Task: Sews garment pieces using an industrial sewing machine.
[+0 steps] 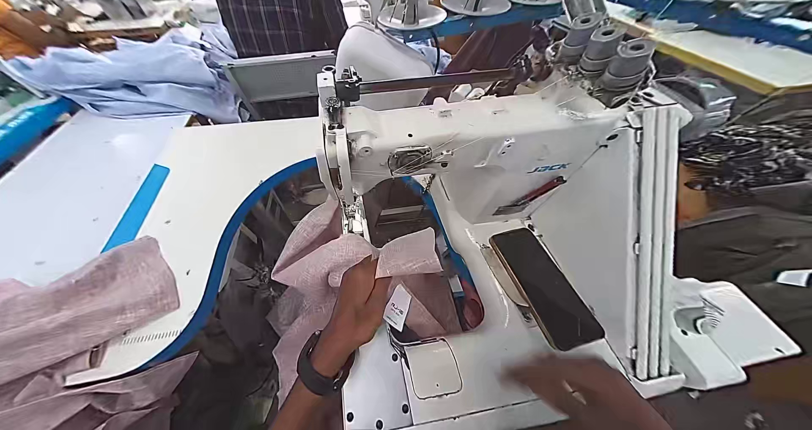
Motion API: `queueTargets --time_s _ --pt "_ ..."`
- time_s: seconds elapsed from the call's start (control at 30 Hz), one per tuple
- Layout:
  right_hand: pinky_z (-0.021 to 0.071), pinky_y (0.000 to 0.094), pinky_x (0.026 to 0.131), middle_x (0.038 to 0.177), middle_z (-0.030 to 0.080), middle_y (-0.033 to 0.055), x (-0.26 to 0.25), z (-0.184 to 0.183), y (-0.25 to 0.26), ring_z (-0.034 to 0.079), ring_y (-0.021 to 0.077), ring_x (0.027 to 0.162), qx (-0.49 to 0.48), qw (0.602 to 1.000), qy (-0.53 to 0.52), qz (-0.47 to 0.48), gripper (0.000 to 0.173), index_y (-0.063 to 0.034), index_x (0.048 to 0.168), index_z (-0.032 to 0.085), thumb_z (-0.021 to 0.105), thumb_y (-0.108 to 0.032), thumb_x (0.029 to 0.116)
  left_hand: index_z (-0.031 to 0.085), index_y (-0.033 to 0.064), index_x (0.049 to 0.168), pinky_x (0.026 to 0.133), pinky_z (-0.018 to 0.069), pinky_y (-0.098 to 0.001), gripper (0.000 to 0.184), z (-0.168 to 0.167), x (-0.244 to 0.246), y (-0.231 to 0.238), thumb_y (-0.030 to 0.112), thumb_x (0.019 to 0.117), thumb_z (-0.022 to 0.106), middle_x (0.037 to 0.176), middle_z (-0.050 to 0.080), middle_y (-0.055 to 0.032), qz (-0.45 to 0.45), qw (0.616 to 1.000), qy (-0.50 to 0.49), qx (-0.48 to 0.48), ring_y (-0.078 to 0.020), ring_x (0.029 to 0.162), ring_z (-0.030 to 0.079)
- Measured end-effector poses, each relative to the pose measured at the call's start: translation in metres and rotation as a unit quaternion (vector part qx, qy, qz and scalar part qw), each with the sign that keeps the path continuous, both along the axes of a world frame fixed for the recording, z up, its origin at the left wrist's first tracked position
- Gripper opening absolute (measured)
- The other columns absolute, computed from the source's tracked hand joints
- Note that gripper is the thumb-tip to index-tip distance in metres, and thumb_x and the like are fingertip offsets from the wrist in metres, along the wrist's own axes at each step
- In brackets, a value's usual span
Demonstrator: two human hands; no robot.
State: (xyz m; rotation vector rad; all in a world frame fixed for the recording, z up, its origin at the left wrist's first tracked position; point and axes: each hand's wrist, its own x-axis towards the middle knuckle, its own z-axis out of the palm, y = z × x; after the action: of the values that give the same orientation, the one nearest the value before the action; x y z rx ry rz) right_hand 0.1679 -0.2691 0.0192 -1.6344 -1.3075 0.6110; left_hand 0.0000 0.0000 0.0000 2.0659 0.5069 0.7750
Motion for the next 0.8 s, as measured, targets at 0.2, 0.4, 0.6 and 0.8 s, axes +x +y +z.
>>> queueTargets --time_s 0.2,0.4,0.6,0.8 --pt "0.0535 0.0172 0.078 0.088 0.070 0.0001 -0.050 0.022 0.183 0.063 -0.0032 0.083 0.049 0.993 0.102 0.025 0.011 0.0045 0.096 0.070 0.061 -0.001 0.0942 0.076 0.0032 0.100 0.084 0.0576 -0.0413 0.034 0.022 -0.038 0.030 0.033 0.1001 0.059 0.092 0.074 -0.0075 0.038 0.998 0.024 -0.040 -0.0165 0.089 0.071" --pt "0.0469 0.0493 0.079 0.091 0.062 0.0230 0.059 0.060 0.167 0.060 0.0280 0.087 -0.065 0.924 -0.199 -0.319 0.028 0.0128 0.103 0.062 0.047 -0.011 0.1066 0.071 -0.0017 0.118 0.092 0.0502 -0.0626 0.027 -0.034 -0.157 0.095 -0.004 0.0972 0.053 0.114 0.072 -0.0230 0.335 0.936 0.081 -0.075 -0.0396 0.106 0.069" --pt "0.0568 0.0544 0.064 0.084 0.071 0.0232 -0.108 0.018 0.243 0.072 0.0403 0.072 -0.073 0.914 -0.397 -0.042 0.041 0.0009 0.134 0.064 0.057 -0.001 0.0941 0.067 -0.0027 0.125 0.073 0.0585 -0.0559 0.045 0.013 -0.069 0.032 -0.008 0.0809 0.069 0.135 0.064 -0.0221 0.081 0.986 0.126 0.075 -0.0388 0.092 0.074" --pt "0.0554 0.0594 0.071 0.086 0.075 0.0189 -0.043 0.011 0.233 0.073 0.0400 0.080 -0.072 0.922 -0.380 0.016 0.019 -0.0028 0.097 0.078 0.061 0.004 0.0898 0.066 -0.0069 0.121 0.073 0.0544 -0.0636 0.033 -0.005 -0.157 -0.010 -0.001 0.0886 0.067 0.088 0.072 -0.0253 0.009 0.979 0.180 -0.090 -0.0441 0.077 0.071"
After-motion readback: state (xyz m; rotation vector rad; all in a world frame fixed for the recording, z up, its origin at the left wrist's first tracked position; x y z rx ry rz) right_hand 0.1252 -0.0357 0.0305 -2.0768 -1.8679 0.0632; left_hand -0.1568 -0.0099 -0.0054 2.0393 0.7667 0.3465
